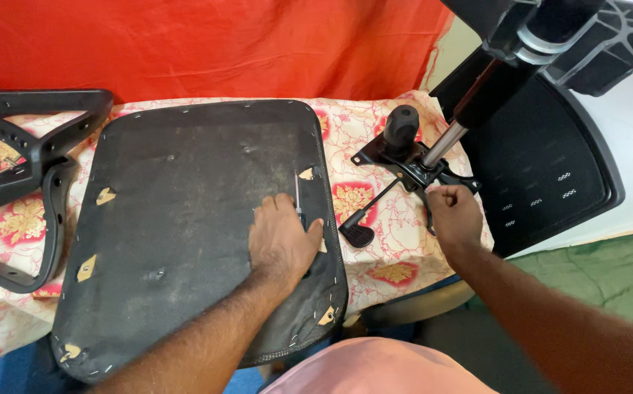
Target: The person assembles an office chair by attaching the seat cushion to the gas lift mechanism. They use a screwdriver to tighten screws through the seat base into the cushion, securing the components together.
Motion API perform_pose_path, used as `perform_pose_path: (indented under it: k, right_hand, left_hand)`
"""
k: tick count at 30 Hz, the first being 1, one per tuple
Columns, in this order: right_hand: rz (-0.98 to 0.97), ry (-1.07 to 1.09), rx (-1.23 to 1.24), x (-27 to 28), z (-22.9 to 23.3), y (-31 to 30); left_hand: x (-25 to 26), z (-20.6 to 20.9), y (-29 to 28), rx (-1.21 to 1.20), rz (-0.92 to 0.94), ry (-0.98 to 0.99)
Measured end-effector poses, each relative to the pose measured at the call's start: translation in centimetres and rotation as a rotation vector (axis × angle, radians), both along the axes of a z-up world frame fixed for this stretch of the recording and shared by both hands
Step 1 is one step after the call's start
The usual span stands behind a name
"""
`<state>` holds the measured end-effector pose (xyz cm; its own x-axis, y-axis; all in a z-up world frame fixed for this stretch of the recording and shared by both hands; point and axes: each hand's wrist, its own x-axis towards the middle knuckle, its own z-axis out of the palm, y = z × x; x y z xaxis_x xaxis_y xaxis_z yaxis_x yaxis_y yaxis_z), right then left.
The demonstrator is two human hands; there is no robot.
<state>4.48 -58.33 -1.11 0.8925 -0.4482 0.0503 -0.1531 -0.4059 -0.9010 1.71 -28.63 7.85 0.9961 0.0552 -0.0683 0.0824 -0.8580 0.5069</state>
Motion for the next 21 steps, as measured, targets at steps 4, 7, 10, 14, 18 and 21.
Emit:
perform_pose_path:
  k: [4, 7, 10, 14, 18, 21]
  right_hand:
    - [-0.105, -0.055, 0.024, 3.8, 0.9, -2.2]
    - [-0.081, -0.13, 0.102, 6.7, 2.6, -3.4]
    - [0.05, -0.201, 0.148, 8.6, 4.6, -4.2]
    - [0.181, -0.224, 0.118, 9.4, 6.9, -3.7]
    - [0.123, -0.257, 0.176, 9.9, 8.2, -2.4]
    - [0.14, -0.38, 0.21, 10.2, 8.6, -2.2]
  left_hand:
    - [0.7, -0.1, -2.3, -0.143, -0.115, -0.239]
    - [1.6, -0.1, -4.5, -0.209, -0.218, -0.123]
    - [1.9, -0.4, -6.5, -0.183, -0.303, 0.125]
    - [1.8, -1.2, -8.4, -0.013, -0.358, 0.295]
    - [2.1, -2.6, -8.8, 0.089, -0.414, 0.269]
    - [2.5, -3.5, -8.6, 0.152, -0.449, 0.253]
